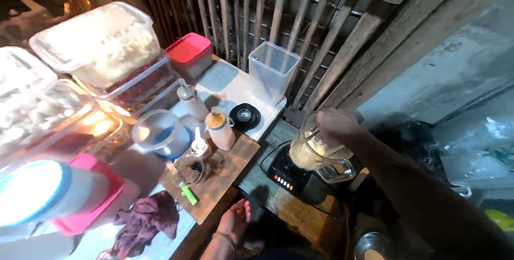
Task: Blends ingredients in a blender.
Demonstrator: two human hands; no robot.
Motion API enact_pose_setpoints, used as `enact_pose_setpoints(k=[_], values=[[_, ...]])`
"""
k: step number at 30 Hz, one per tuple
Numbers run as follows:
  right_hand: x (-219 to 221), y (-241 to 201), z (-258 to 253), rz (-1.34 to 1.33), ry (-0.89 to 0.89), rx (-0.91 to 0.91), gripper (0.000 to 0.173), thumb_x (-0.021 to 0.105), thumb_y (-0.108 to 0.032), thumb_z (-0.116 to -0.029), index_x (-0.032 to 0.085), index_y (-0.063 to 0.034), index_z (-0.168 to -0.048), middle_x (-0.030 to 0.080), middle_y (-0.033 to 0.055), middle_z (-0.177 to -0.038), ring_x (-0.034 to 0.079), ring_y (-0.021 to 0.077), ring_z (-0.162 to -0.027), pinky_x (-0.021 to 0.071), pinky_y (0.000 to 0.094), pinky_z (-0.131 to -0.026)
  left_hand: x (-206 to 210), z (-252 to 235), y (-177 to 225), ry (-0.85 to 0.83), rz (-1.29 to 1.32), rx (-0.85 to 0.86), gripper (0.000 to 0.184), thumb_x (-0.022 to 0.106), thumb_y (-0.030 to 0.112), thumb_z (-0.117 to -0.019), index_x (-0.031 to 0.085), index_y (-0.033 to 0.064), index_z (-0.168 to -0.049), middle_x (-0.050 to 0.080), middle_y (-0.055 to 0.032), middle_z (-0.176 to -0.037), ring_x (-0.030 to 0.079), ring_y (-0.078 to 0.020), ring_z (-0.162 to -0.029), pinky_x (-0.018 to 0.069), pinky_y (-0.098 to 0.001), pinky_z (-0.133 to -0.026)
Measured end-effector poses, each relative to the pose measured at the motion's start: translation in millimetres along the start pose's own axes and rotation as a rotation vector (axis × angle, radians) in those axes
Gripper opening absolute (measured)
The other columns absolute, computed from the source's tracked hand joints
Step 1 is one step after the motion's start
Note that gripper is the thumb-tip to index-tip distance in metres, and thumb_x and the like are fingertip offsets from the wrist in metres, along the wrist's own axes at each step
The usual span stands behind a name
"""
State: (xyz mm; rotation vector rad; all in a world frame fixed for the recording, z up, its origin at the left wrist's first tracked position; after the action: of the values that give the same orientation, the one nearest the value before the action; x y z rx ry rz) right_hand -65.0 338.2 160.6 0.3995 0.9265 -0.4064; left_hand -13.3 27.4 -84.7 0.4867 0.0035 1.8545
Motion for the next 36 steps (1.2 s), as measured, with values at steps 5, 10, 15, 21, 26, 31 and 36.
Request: enact_pose_setpoints(k=[5, 10, 15, 21, 26, 31, 36], values=[[37.7, 2.8, -1.4, -0.005, -0.172, -0.162, 0.021, 0.061, -0.012, -0.1002, 0.067, 0.0066, -0.106, 0.067, 0.0273, -0.108, 0.064, 0.0445, -0.107, 0.0479, 0.0632, -0.088, 13.9, -7.2, 8.1, -0.021, -0.082, -0.043, 0.014, 0.041, 0.006, -0.1049, 0.053, 0.0021, -0.111, 0.060, -0.0060, -0.081, 0.061, -0.0091, -0.062, 0.0542, -0.0197, -0.058], [18.5, 16.0, -9.1, -0.162, 0.005, 0.081, 0.016, 0.061, -0.007, -0.0980, 0.067, 0.0052, -0.106, 0.067, 0.0254, -0.115, 0.064, 0.0430, -0.112, 0.0513, 0.0621, -0.088, 30.1, -22.5, 18.5, -0.089, -0.233, -0.063, 0.012, 0.040, 0.006, -0.1056, 0.051, 0.0031, -0.109, 0.058, -0.0054, -0.081, 0.059, -0.0089, -0.063, 0.0538, -0.0198, -0.059], [28.9, 12.4, -2.9, -0.170, -0.141, -0.086, 0.020, 0.062, -0.010, -0.0991, 0.068, 0.0089, -0.102, 0.067, 0.0271, -0.107, 0.064, 0.0430, -0.105, 0.0478, 0.0607, -0.090, 51.7, -53.8, 16.3, -0.183, -0.457, -0.093, 0.018, 0.039, 0.008, -0.1068, 0.048, 0.0017, -0.121, 0.057, -0.0065, -0.089, 0.059, -0.0100, -0.069, 0.0529, -0.0222, -0.065], [-9.4, 30.5, 49.9, -0.152, -0.031, 0.247, 0.018, 0.059, -0.007, -0.1007, 0.068, -0.0001, -0.115, 0.067, 0.0237, -0.117, 0.064, 0.0433, -0.112, 0.0521, 0.0596, -0.085, 84.3, -66.5, 4.2, -0.187, -0.558, -0.166, 0.024, 0.044, 0.011, -0.1077, 0.048, -0.0022, -0.127, 0.057, -0.0105, -0.095, 0.060, -0.0133, -0.074, 0.0532, -0.0245, -0.068], [-11.2, 5.8, 56.8, -0.233, -0.042, 0.123, 0.022, 0.058, -0.006, -0.1009, 0.067, 0.0012, -0.120, 0.066, 0.0237, -0.119, 0.063, 0.0422, -0.113, 0.0504, 0.0583, -0.091, 99.8, -78.2, -5.3, -0.184, -0.681, -0.197, 0.024, 0.043, 0.014, -0.1084, 0.047, -0.0018, -0.126, 0.056, -0.0113, -0.096, 0.058, -0.0154, -0.077, 0.0526, -0.0267, -0.071], [10.5, 15.5, 54.5, -0.379, 0.004, 0.069, 0.017, 0.062, -0.008, -0.0993, 0.072, 0.0007, -0.110, 0.069, 0.0223, -0.108, 0.065, 0.0406, -0.105, 0.0509, 0.0599, -0.089, 100.0, -89.3, -13.1, -0.180, -0.749, -0.215, 0.025, 0.042, 0.010, -0.1077, 0.048, -0.0041, -0.127, 0.056, -0.0138, -0.100, 0.059, -0.0181, -0.082, 0.0527, -0.0282, -0.075], [30.0, 104.7, 125.3, -0.737, 0.367, 0.128, 0.011, 0.064, -0.003, -0.0994, 0.074, -0.0006, -0.096, 0.068, 0.0106, -0.081, 0.062, 0.0196, -0.070, 0.0521, 0.0404, -0.068, 109.5, -96.7, -7.7, -0.224, -0.821, -0.164, 0.033, 0.046, 0.018, -0.1085, 0.049, -0.0016, -0.134, 0.057, -0.0146, -0.112, 0.057, -0.0202, -0.091, 0.0507, -0.0327, -0.082]])
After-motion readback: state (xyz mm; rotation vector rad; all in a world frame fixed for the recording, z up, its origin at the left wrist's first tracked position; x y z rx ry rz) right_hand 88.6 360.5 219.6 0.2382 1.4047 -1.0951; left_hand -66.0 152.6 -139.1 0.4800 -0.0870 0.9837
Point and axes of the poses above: each hand's wrist, its own z-axis away from the middle knuckle, its own x-axis out of the palm, y = z × x, the point moved 8 cm from there along -z, towards the middle knuckle
